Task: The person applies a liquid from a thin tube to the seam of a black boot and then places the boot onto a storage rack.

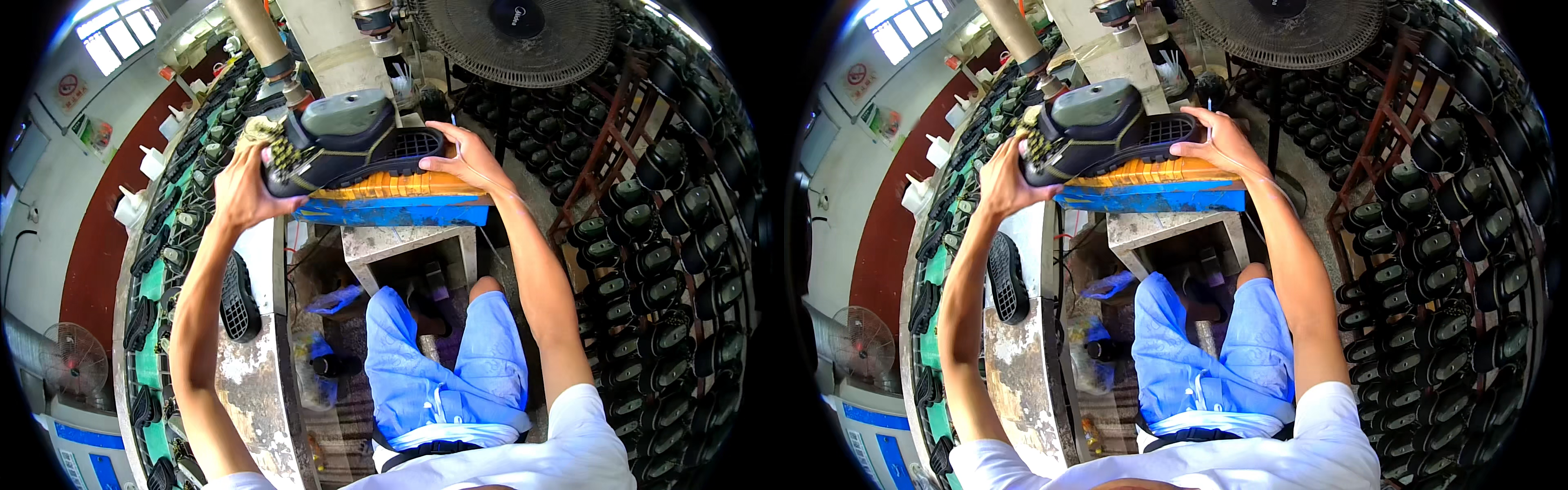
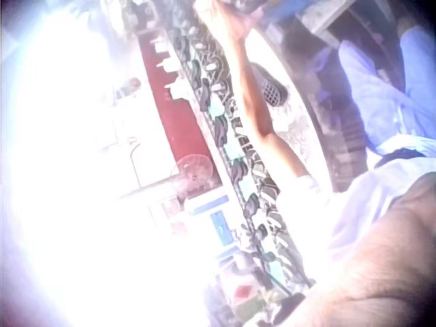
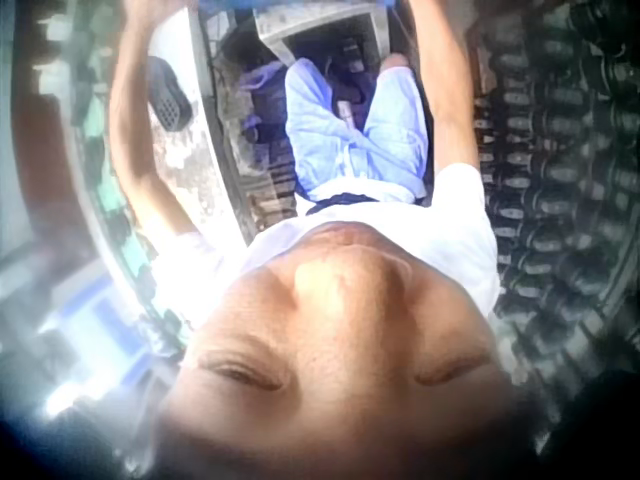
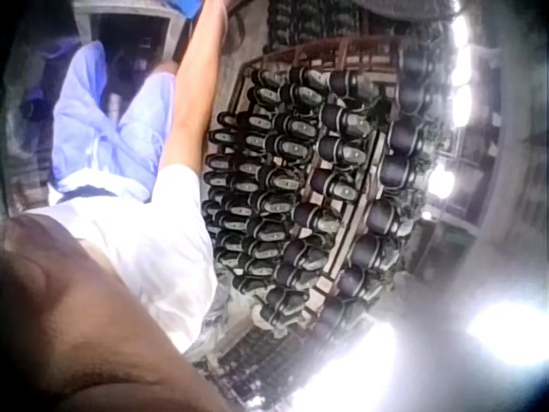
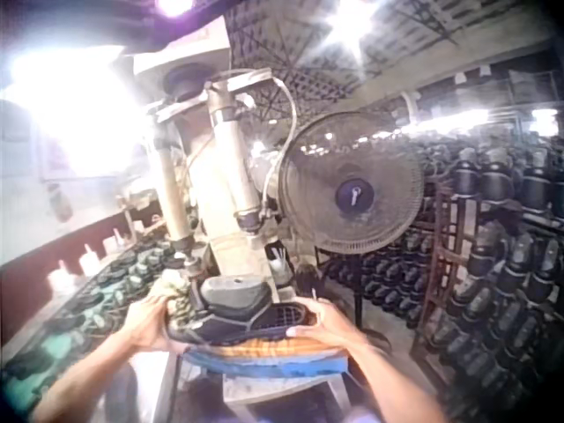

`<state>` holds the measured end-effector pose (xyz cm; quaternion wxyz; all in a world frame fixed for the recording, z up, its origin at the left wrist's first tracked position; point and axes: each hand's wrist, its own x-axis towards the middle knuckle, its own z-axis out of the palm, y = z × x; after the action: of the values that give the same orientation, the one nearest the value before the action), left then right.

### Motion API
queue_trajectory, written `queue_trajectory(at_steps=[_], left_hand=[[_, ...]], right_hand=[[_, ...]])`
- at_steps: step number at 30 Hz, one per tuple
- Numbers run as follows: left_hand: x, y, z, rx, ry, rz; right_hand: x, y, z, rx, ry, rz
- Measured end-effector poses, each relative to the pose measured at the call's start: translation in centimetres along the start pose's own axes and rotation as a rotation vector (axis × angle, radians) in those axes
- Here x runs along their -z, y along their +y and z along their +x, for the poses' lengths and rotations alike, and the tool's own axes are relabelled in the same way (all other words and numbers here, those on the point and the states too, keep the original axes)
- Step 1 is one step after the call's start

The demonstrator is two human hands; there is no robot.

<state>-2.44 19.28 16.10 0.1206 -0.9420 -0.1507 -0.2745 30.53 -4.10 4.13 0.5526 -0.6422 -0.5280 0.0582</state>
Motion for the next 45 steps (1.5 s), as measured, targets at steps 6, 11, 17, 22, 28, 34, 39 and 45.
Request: queue_trajectory(at_steps=[6, 11, 17, 22, 28, 34, 39, 45], left_hand=[[-3.3, 0.7, 5.9, -0.062, -0.300, -0.188], [-4.6, 1.6, 7.0, -0.059, -0.350, -0.235], [-4.8, 0.0, 5.5, -0.099, -0.248, -0.298], [-6.0, -0.3, 5.9, -0.096, -0.279, -0.284], [-6.6, -6.4, 5.2, 0.060, -0.514, -0.919], [-8.3, -7.6, 1.5, 0.068, -0.433, -1.271], [-7.7, -8.3, 3.3, 0.076, -0.519, -1.065], [-3.1, -5.1, 5.6, -0.221, -0.538, -0.272]], right_hand=[[0.6, -1.5, 0.5, -0.131, -0.179, 0.237], [1.4, -0.2, 1.1, -0.151, -0.210, 0.310], [1.2, 0.0, 1.5, -0.136, -0.198, 0.254], [0.3, -0.6, 1.9, -0.147, -0.230, 0.274], [1.2, -0.3, 1.9, -0.175, -0.222, 0.253], [0.6, -0.5, 2.0, -0.214, -0.206, 0.223], [0.8, -0.3, 2.0, -0.226, -0.215, 0.194], [1.1, -0.8, 1.8, -0.219, -0.207, 0.173]])
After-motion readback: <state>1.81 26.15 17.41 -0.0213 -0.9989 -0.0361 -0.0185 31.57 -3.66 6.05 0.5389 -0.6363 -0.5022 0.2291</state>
